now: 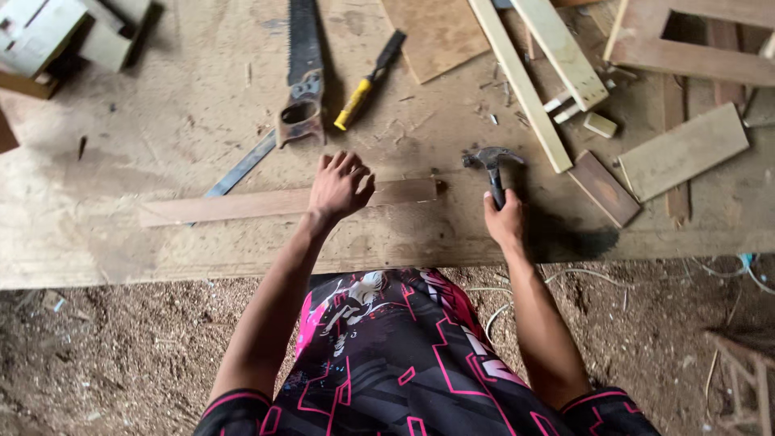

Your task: The person uses a chisel and hammer to carve a notch in a wooden plank, then saws the plank to size. They place nails into the plank and hammer them in, completing the assembly of a small wooden piece.

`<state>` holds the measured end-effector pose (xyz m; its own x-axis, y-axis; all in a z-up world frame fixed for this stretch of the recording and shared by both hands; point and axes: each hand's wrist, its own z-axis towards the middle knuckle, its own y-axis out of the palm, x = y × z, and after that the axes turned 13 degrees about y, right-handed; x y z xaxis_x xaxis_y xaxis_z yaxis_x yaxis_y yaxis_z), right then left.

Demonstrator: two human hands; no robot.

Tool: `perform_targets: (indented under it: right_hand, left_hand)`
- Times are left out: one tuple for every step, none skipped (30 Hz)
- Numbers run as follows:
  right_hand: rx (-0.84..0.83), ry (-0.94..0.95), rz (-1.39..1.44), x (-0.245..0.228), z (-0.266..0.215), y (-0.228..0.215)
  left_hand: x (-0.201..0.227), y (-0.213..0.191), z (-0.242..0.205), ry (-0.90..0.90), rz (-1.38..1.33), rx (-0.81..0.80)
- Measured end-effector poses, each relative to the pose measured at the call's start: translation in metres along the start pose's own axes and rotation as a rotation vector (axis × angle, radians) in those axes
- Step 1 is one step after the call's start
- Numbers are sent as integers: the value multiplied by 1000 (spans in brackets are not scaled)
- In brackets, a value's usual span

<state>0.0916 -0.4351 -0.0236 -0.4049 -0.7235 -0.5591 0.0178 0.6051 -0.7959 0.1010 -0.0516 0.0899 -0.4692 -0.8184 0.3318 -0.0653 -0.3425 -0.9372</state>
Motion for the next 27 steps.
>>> perform_targets:
  right_hand:
    - [11,12,14,5,-4,0]
    - [-15,38,20,9,-7,0]
    - [-42,62,29,10,-7,0]
    - [-69,86,39,11,-6,0]
    - [-129,153,50,11,-7,0]
    - [-189,220,63,12,-5,0]
    - [-246,287,80,12,-4,1]
    - [-193,261,68,13,-6,2]
    - [-138,230,55,12,-6,2]
    - [-84,200,40,11,-5,3]
    - [-55,178,66,10,-4,5]
    - [-26,156,91,8,-5,6]
    - [1,130,114,7,-5,6]
    - [-33,170,82,5,-7,4]
    - [-67,207,49,3,-7,2]
    - [-103,244,17,1,-8,-2]
    - [-124,268,34,-2,-9,-6]
    - [-145,292,51,-5,-9,-10]
    - [-168,313,69,-9,-8,-14]
    - [-163,311,61,-13,-7,-18]
    - [-163,309,50,-16,-5,-22]
    - [-164,307,39,-18,-3,-25]
    - [-214,361,40,-20,-3,-26]
    - [-265,414,41,-21,-3,-26]
    - [-313,466,42,-22,-1,-25]
    - [-298,450,44,-21,0,-24]
    - [-289,430,45,-20,0,-23]
  left_hand:
    - [4,8,19,24,-5,-7]
    - [9,19,41,47,-10,-14]
    - [14,30,65,71,-13,-21]
    - [19,42,90,119,-22,-21]
    - [26,56,113,167,-35,-24]
    - [33,71,135,171,-46,-74]
    - [41,85,157,178,-55,-124]
    - [50,101,176,190,-47,-135]
    - [59,115,196,201,-37,-141]
    - [67,127,212,213,-28,-147]
    - [71,138,226,179,-30,-105]
    - [74,147,239,144,-33,-63]
    - [76,153,248,105,-36,-19]
    - [76,157,256,8,-79,-41]
    - [72,160,263,-91,-122,-62]
    - [68,162,269,-190,-164,-83]
    - [62,163,274,-198,-185,-75]
    - [55,164,276,-206,-206,-67]
    - [48,165,279,-215,-225,-57]
    - [41,167,284,-188,-204,-83]
    - [36,171,287,-167,-183,-110]
    - [33,175,292,-145,-162,-138]
    - [28,179,293,-79,-137,-89]
    - [25,181,295,-12,-111,-40]
    - [23,181,296,55,-85,12]
    - [22,179,295,27,-147,22]
    - [22,172,291,-9,-206,33]
